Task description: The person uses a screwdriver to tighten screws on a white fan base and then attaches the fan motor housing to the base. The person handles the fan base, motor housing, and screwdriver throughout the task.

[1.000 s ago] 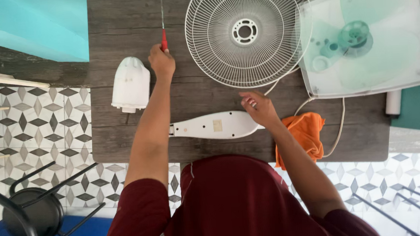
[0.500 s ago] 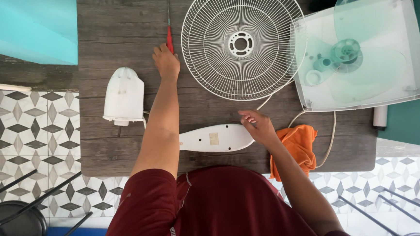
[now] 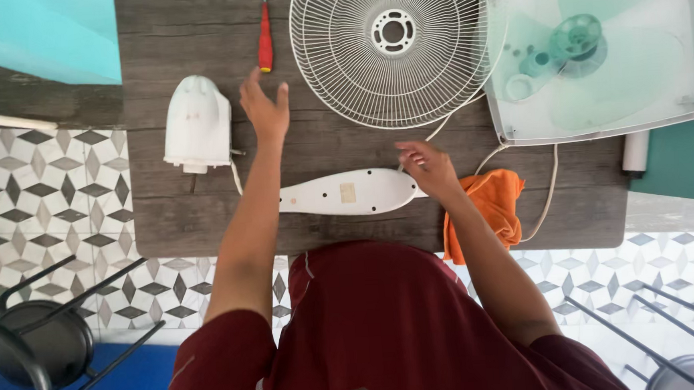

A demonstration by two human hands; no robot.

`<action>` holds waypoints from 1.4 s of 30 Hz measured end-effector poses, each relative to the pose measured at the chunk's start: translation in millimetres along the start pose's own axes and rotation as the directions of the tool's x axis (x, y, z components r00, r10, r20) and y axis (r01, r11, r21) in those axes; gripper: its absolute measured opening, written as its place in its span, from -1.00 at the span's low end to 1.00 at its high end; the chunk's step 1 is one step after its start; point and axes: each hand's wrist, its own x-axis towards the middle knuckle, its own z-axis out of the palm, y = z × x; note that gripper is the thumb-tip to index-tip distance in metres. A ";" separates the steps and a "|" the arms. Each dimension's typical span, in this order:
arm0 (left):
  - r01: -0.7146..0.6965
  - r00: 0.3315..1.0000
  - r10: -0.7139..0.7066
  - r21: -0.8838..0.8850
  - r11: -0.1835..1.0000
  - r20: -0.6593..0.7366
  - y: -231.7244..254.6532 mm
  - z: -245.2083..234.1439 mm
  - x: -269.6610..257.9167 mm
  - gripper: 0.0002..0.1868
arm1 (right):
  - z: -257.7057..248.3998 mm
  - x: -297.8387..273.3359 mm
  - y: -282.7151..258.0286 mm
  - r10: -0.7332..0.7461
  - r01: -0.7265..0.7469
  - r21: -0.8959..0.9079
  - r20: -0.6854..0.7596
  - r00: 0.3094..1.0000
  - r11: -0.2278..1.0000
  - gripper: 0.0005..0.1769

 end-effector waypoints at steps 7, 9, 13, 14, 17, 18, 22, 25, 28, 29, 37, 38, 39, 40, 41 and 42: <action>-0.071 0.984 0.102 -0.199 0.977 0.149 50.7 -110.1 -123.6 -0.53 | -3.6 -25.1 17.0 0.029 -0.028 -0.006 0.021 0.999 1.000 -0.66; -0.075 0.980 0.115 -0.234 0.969 0.161 65.7 -133.4 -139.2 -0.57 | -2.2 -28.7 18.6 -0.006 0.004 0.042 0.035 0.999 0.999 -0.66; -0.021 0.980 0.082 -0.323 0.946 0.179 82.4 -164.7 -156.1 -0.65 | 7.6 -30.6 14.2 -0.021 0.020 0.040 0.032 0.999 0.999 -0.69; -0.023 0.980 0.083 -0.316 0.948 0.179 82.3 -167.8 -158.3 -0.67 | 11.9 -29.5 11.6 -0.043 0.042 0.040 0.028 0.999 0.998 -0.69; -0.008 0.994 0.042 -0.312 0.950 0.102 68.8 -176.6 -162.9 -0.72 | 25.8 -27.6 -1.7 -0.141 0.141 0.012 0.011 0.990 0.990 -0.70; -0.005 0.998 0.026 -0.312 0.950 0.064 59.4 -178.8 -159.5 -0.73 | 31.1 -24.5 -7.7 -0.182 0.182 0.001 0.000 0.983 0.983 -0.71; 0.170 0.971 -0.225 -0.417 0.893 -0.086 3.8 -194.6 -134.6 -0.81 | 49.3 -20.4 -32.9 -0.270 0.269 -0.095 -0.001 0.963 0.958 -0.70; 0.202 0.940 -0.310 -0.498 0.843 -0.143 -47.4 -216.9 -110.4 -0.78 | 69.3 -20.2 -51.3 -0.260 0.257 -0.156 0.000 0.966 0.954 -0.69; 0.288 0.914 -0.387 -0.478 0.830 -0.121 -87.3 -235.1 -87.2 -0.70 | 90.2 -19.8 -66.8 -0.296 0.284 -0.247 -0.013 0.955 0.926 -0.64; 0.337 0.902 -0.421 -0.451 0.827 -0.098 -96.8 -238.5 -81.4 -0.67 | 98.0 -21.7 -72.1 -0.270 0.256 -0.260 -0.017 0.963 0.931 -0.62; 0.581 0.811 -0.553 -0.379 0.720 0.193 -156.4 -233.6 -41.2 -0.27 | 171.5 -27.6 -100.3 -0.244 0.223 -0.356 -0.014 0.970 0.908 -0.47; 0.597 0.802 -0.557 -0.335 0.729 0.217 -161.3 -229.5 -36.2 -0.22 | 180.0 -28.3 -102.5 -0.236 0.212 -0.383 -0.016 0.972 0.899 -0.43; 0.615 0.788 -0.541 -0.338 0.712 0.294 -165.3 -226.4 -32.2 -0.14 | 188.1 -30.3 -105.0 -0.227 0.200 -0.408 -0.018 0.974 0.891 -0.39; 0.634 0.770 -0.521 -0.339 0.696 0.369 -167.3 -222.8 -29.1 -0.06 | 194.3 -31.6 -107.5 -0.206 0.180 -0.476 -0.002 0.979 0.861 -0.30; 0.649 0.749 -0.495 -0.340 0.680 0.440 -168.2 -219.2 -23.8 0.03 | 199.5 -31.3 -110.1 -0.187 0.162 -0.543 0.010 0.982 0.824 -0.21; 0.663 0.726 -0.491 -0.301 0.686 0.481 -167.7 -216.6 -18.5 0.06 | 204.9 -33.5 -113.2 -0.165 0.144 -0.606 0.021 0.986 0.782 -0.12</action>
